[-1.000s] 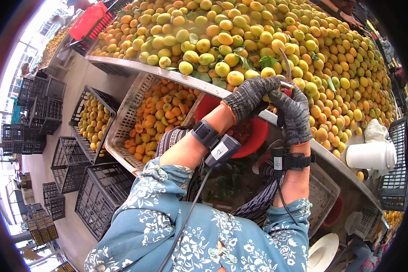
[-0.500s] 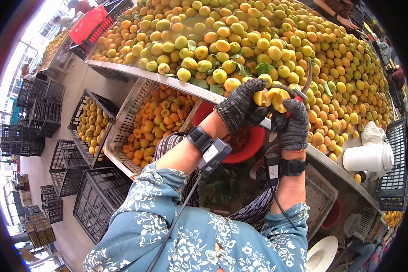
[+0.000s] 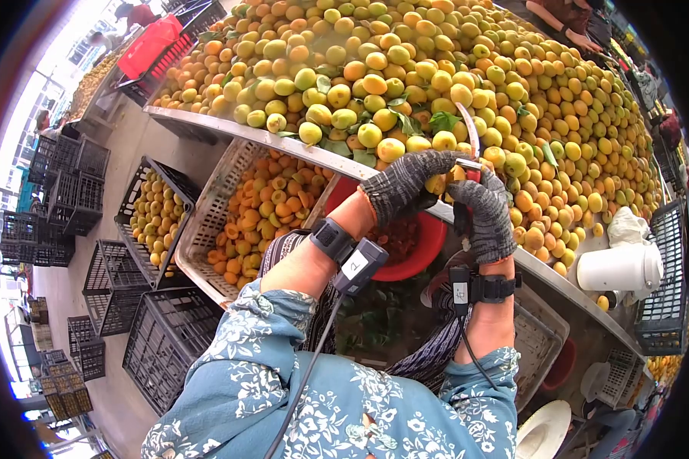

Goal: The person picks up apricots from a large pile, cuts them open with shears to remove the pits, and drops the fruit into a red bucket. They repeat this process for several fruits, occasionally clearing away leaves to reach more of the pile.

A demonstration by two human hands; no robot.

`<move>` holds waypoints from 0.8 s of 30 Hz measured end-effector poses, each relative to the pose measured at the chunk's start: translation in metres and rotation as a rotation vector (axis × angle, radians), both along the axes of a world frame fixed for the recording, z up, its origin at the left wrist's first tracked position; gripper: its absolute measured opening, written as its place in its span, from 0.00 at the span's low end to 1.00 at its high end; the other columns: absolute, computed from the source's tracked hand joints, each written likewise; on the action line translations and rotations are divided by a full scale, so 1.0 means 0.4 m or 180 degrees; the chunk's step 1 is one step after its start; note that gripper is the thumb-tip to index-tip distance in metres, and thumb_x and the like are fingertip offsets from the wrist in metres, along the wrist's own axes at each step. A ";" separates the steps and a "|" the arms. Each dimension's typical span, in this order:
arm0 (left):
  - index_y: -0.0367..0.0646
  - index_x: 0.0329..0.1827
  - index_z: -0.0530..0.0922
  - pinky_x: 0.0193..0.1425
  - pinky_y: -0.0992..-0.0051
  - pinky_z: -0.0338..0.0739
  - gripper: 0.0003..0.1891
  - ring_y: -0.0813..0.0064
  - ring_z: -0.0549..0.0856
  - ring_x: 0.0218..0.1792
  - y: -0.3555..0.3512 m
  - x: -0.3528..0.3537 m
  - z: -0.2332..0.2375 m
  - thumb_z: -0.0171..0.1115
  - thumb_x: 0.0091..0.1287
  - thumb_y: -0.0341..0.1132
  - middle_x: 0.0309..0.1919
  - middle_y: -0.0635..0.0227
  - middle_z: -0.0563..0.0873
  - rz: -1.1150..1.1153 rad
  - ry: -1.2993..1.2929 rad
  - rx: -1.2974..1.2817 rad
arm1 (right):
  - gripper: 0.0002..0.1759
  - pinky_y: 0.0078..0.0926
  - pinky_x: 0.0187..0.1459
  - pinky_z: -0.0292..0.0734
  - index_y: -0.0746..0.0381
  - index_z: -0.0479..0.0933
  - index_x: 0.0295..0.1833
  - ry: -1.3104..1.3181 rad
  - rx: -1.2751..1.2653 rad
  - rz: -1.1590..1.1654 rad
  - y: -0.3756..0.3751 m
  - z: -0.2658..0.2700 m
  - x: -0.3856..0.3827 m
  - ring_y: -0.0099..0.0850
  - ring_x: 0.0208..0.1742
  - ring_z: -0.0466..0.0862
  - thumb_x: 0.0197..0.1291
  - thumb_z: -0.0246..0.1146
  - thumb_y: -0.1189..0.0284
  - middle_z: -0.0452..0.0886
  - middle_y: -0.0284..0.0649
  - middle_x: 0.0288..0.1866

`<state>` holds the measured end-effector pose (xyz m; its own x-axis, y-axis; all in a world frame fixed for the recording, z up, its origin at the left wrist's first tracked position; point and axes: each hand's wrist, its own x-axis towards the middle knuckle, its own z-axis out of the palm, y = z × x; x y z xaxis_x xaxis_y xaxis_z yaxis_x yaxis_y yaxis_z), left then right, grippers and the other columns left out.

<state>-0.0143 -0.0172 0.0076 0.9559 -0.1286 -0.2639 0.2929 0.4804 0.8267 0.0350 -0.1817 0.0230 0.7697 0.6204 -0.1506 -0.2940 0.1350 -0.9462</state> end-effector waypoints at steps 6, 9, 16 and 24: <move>0.44 0.57 0.77 0.47 0.81 0.78 0.17 0.82 0.81 0.46 -0.014 0.003 -0.009 0.59 0.64 0.30 0.46 0.69 0.83 0.0414 0.0069 0.0099 | 0.23 0.14 0.15 0.67 0.65 0.75 0.54 -0.0365 0.0039 -0.0525 0.038 -0.008 -0.020 0.17 0.15 0.73 0.51 0.66 0.70 0.79 0.32 0.29; 0.48 0.54 0.78 0.36 0.85 0.79 0.15 0.83 0.83 0.40 -0.030 0.016 -0.062 0.59 0.67 0.39 0.42 0.70 0.84 0.1646 -0.3073 0.3008 | 0.22 0.13 0.17 0.69 0.64 0.76 0.53 -0.0556 0.0088 -0.0552 0.041 -0.009 -0.020 0.17 0.18 0.75 0.51 0.66 0.71 0.79 0.32 0.30; 0.53 0.28 0.73 0.13 0.81 0.66 0.15 0.78 0.73 0.12 -0.021 0.017 0.016 0.59 0.64 0.52 0.15 0.76 0.73 0.1277 0.0698 -0.1149 | 0.15 0.18 0.36 0.74 0.65 0.77 0.44 -0.0849 -0.0118 -0.0862 0.041 -0.002 -0.040 0.17 0.33 0.77 0.48 0.67 0.77 0.79 0.30 0.33; 0.46 0.42 0.78 0.22 0.80 0.71 0.21 0.77 0.78 0.21 0.005 0.013 -0.020 0.54 0.69 0.56 0.23 0.71 0.79 0.0780 -0.0051 -0.1076 | 0.19 0.20 0.39 0.79 0.66 0.74 0.50 -0.0258 0.1152 -0.1139 0.035 -0.017 -0.042 0.25 0.38 0.81 0.49 0.61 0.84 0.80 0.35 0.40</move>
<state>-0.0089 -0.0151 -0.0002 0.9727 0.0265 -0.2307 0.1245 0.7794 0.6140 0.0182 -0.1678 0.0162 0.9437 0.3172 0.0939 -0.0971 0.5369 -0.8381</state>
